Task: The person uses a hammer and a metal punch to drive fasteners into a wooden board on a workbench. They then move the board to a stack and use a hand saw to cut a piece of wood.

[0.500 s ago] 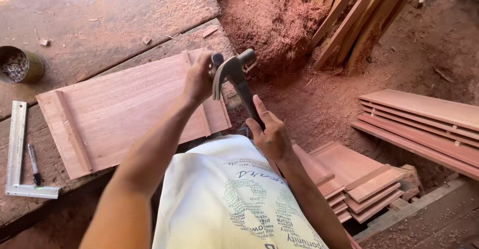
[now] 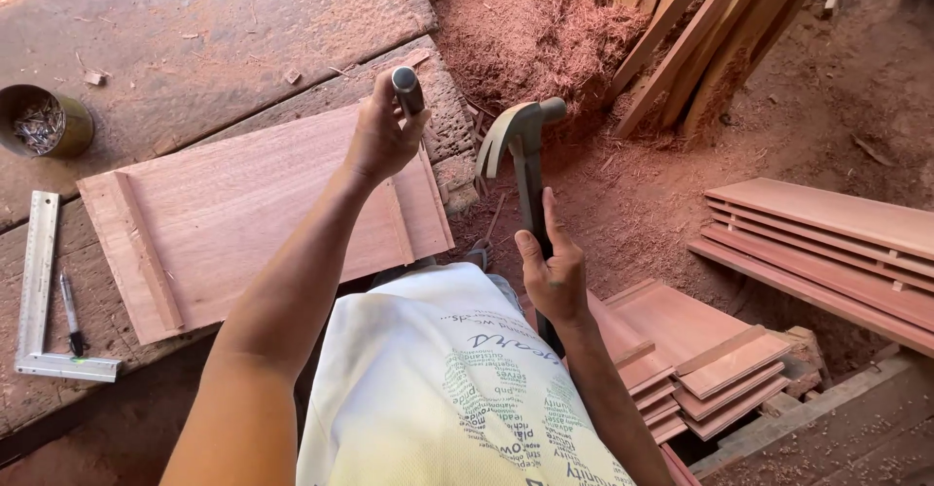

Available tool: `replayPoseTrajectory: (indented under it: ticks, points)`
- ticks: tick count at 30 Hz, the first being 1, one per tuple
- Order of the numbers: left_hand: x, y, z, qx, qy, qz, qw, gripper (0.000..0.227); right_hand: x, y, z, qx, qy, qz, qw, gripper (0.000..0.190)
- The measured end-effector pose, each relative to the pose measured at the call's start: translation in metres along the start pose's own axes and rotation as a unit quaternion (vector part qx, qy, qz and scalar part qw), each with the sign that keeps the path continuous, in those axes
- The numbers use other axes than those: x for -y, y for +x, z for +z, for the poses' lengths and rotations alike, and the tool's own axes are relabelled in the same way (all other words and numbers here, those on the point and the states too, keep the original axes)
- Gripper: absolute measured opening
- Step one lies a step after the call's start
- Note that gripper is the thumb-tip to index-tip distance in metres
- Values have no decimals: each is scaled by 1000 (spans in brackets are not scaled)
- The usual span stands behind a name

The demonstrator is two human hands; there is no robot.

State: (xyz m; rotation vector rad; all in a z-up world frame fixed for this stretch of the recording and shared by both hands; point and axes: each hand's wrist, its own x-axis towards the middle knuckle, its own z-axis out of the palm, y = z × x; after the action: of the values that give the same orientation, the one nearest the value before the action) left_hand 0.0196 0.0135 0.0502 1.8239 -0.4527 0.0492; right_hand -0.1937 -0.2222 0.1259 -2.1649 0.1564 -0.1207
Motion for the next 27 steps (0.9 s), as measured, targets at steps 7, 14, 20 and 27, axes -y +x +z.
replayPoseTrajectory:
  ticks: [7,14,20,27]
  points:
    - [2,-12,11,18,-32,29,999,48,10,0,3,9,-1,-19,1000,66]
    - [-6,-5,9,12,-17,-48,999,56,14,0,6,28,10,4,1000,67]
    - [-2,-2,9,13,17,-75,997,59,11,-1,5,42,35,27,998,69]
    - [-2,0,7,23,5,-63,998,60,16,2,4,55,43,57,996,71]
